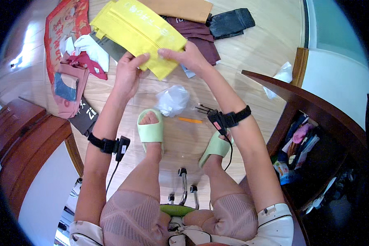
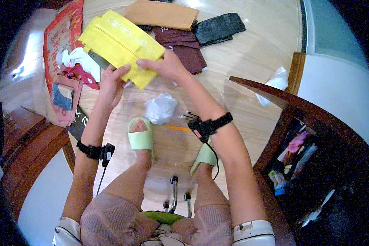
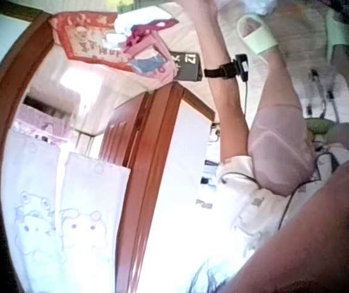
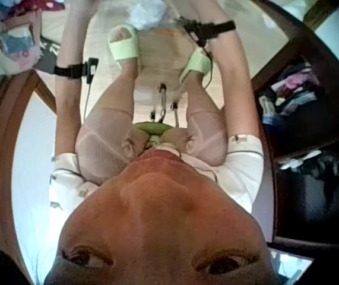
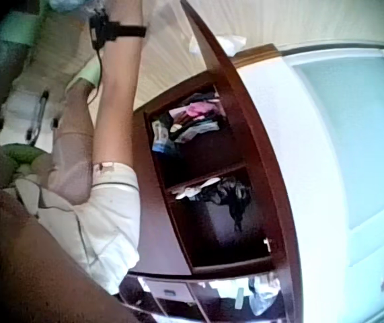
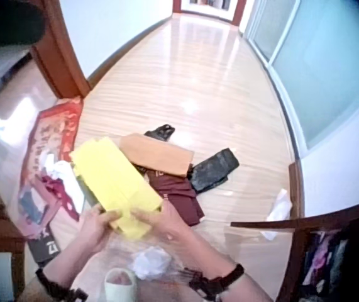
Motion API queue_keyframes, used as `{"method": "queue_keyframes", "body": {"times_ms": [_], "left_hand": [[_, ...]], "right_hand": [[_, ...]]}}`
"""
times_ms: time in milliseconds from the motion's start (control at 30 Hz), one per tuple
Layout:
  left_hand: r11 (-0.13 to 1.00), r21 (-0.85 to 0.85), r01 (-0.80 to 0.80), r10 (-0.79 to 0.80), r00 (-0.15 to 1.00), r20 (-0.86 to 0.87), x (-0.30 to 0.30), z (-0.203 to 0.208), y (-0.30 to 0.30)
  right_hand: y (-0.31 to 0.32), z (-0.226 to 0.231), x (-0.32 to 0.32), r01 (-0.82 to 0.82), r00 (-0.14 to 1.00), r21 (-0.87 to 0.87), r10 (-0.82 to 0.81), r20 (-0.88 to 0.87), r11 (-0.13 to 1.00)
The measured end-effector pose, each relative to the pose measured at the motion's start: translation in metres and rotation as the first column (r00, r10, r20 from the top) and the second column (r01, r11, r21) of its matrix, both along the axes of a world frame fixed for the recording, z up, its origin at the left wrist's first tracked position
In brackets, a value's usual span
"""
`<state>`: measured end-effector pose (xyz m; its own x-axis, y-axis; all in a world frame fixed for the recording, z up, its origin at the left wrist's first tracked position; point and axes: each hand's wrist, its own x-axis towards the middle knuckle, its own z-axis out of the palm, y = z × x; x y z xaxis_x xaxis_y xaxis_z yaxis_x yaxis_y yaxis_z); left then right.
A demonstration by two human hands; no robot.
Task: The person organizes various items from the floor into a cabinet, including a black plastic bag, a brown envelope, a pink pouch, clothing items, and a small pink bag.
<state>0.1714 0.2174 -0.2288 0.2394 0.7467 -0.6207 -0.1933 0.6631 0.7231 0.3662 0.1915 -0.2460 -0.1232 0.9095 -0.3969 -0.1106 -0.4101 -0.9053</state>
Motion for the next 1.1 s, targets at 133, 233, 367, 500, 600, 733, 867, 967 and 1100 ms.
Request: {"method": "queue_keyframes", "body": {"times_ms": [133, 233, 367, 500, 600, 733, 867, 967, 1100], "left_hand": [[0.997, 0.045, 0.057, -0.062, 0.988, 0.139, 0.029, 0.037, -0.023], [0.982, 0.090, 0.164, -0.175, 0.975, 0.139, 0.027, 0.036, -0.030], [0.999, 0.028, 0.044, -0.050, 0.960, 0.276, 0.025, 0.054, -0.033], [0.973, -0.188, 0.135, -0.064, 0.938, 0.342, -0.015, 0.044, -0.027], [0.991, -0.112, 0.071, -0.031, 0.946, 0.324, -0.022, 0.038, -0.048], [0.998, 0.003, 0.070, -0.067, 0.943, 0.326, -0.023, 0.041, -0.073], [0.991, 0.050, 0.125, -0.135, 0.949, 0.285, -0.023, 0.047, -0.087], [0.975, 0.113, 0.190, -0.212, 0.949, 0.234, -0.024, 0.055, -0.095], [0.934, 0.197, 0.297, -0.311, 0.949, 0.046, -0.024, 0.058, -0.107]], "right_hand": [[-0.029, 0.028, 0.000, 0.143, 0.989, -0.026, -0.142, 0.038, 0.989], [-0.042, 0.040, 0.003, 0.176, 0.979, -0.031, -0.171, 0.110, 0.984], [-0.063, 0.051, 0.007, 0.261, 0.965, -0.039, -0.261, 0.016, 0.964], [-0.088, 0.040, 0.019, 0.279, 0.905, -0.113, -0.300, -0.301, 0.954], [-0.112, 0.033, 0.040, 0.325, 0.610, -0.431, -0.535, -0.585, 0.842], [-0.139, 0.030, 0.040, 0.372, 0.603, -0.436, -0.571, -0.558, 0.819], [-0.162, 0.027, 0.039, 0.368, 0.599, -0.392, -0.538, -0.593, 0.843], [-0.173, 0.032, 0.035, 0.387, 0.636, -0.322, -0.503, -0.586, 0.864], [-0.180, 0.043, 0.022, 0.482, 0.818, -0.184, -0.515, -0.257, 0.857]]}}
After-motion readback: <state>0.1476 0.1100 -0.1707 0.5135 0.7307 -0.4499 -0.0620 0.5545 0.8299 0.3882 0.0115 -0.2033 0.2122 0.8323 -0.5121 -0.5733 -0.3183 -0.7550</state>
